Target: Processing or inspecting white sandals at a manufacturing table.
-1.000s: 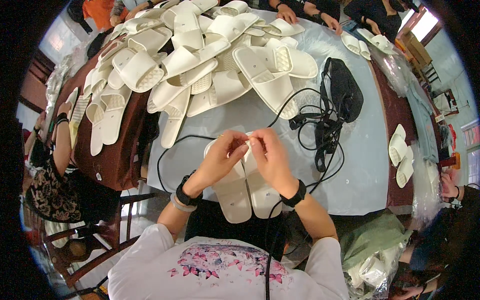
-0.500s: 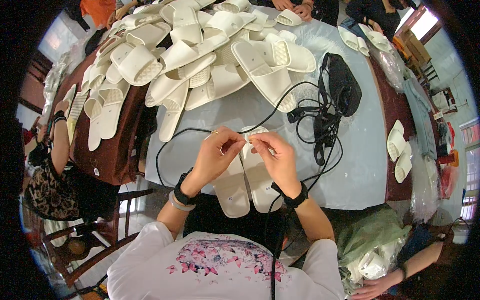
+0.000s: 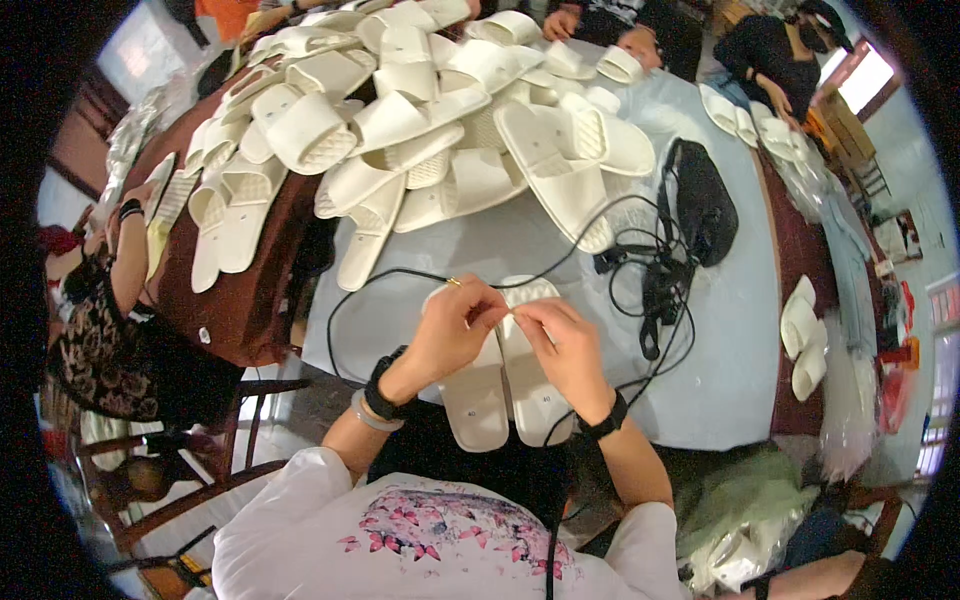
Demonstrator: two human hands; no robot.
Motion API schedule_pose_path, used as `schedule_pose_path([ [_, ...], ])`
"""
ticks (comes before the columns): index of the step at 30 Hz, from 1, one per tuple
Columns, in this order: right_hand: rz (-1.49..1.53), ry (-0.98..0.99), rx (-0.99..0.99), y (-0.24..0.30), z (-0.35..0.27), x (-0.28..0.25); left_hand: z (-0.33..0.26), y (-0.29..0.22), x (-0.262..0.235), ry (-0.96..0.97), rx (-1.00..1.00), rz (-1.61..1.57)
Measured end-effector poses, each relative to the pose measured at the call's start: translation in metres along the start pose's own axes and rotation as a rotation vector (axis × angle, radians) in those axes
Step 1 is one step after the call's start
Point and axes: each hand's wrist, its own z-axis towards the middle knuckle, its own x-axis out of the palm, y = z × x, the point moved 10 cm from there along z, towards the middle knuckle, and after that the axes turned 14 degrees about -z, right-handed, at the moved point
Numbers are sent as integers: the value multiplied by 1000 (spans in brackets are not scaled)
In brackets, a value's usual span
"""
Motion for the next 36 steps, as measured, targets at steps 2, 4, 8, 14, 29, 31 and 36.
schedule_pose_path([
  [2, -48, -31, -98, 17, -3, -1, -3, -6, -2, -45, 23, -15],
  [4, -165, 20, -88, 11, -9, 10, -3, -14, 7, -52, 181, 37],
  [8, -89, -83, -81, 10, -10, 6, 2, -8, -1, -93, 18, -81],
  [14, -91, -29, -54, 7, -4, 7, -8, 1, 1, -50, 93, -118],
  [29, -344, 128, -345, 49, -2, 13, -14, 20, 2, 152, -74, -84],
  [31, -312, 79, -329, 56, 0, -6, -7, -1, 1, 193, -3, -126],
  [36, 205, -85, 68, 45, 41, -111, 7, -88, -67, -18, 232, 29],
])
